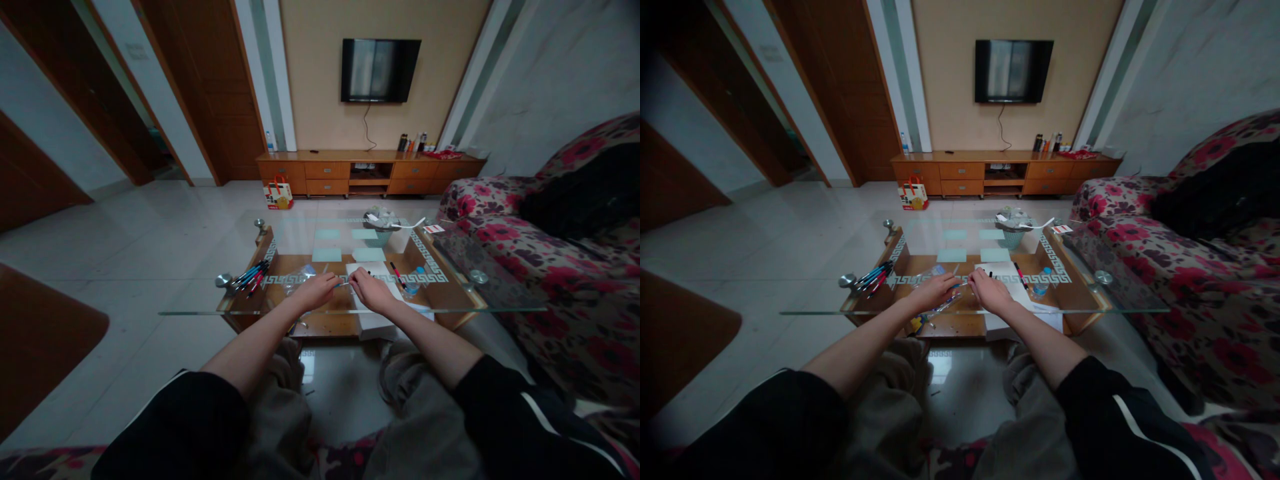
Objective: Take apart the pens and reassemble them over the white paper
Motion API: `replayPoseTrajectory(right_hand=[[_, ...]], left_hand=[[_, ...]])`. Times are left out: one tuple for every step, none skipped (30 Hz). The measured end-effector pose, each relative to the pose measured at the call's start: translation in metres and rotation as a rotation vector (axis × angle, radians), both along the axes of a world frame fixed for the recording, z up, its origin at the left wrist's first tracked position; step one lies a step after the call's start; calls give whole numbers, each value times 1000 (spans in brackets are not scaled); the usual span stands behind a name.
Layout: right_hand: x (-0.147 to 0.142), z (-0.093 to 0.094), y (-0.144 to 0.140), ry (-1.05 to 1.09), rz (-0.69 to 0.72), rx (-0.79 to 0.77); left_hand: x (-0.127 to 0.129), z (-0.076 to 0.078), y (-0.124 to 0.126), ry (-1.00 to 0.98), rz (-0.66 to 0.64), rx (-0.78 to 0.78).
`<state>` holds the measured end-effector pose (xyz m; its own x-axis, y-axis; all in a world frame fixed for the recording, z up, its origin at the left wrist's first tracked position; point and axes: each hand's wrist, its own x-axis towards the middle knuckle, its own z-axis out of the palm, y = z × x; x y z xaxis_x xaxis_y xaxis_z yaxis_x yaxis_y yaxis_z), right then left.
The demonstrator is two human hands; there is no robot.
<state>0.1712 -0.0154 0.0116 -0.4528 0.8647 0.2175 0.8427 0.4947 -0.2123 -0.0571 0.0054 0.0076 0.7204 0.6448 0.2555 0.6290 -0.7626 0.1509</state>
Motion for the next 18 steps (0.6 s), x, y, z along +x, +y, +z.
replayPoseTrajectory(right_hand=[[0, 0, 0, 1, -3, -1], [0, 0, 0, 2, -3, -2], [0, 0, 0, 3, -2, -3], [0, -1, 0, 3, 1, -3], [1, -1, 0, 4, 6, -3], [1, -1, 0, 5, 13, -3], [2, 0, 0, 7, 21, -3], [2, 0, 0, 9, 27, -4], [3, 0, 0, 12, 29, -2], [4, 1, 1, 18, 26, 1], [5, 1, 1, 25, 16, 7], [6, 2, 2, 33, 2, 12], [7, 2, 2, 40, -12, 16], [9, 1, 3, 43, -22, 16], [10, 1, 4, 41, -26, 10], [11, -1, 5, 33, -21, -2], [12, -2, 5, 21, -9, -19], [13, -3, 6, 7, 6, -39]], left_hand=[[0, 0, 0, 6, -2, 3], [1, 0, -1, 11, -2, 6], [1, 0, -1, 18, -1, 9], [1, 0, -1, 25, 0, 12], [1, -1, -1, 34, 0, 14], [1, -1, -2, 42, 1, 15], [0, 0, -2, 49, 4, 16], [0, 0, -2, 56, 10, 17], [0, 1, -2, 64, 18, 19], [-1, 1, -2, 73, 28, 20], [-1, 2, -2, 83, 40, 20], [-2, 3, -2, 92, 56, 20], [-3, 4, -2, 101, 75, 18], [-4, 4, -2, 107, 96, 15], [-5, 4, -2, 112, 117, 11], [-6, 3, -2, 114, 138, 7], [-7, 3, -1, 114, 156, 1], [-8, 2, -1, 111, 169, -6]])
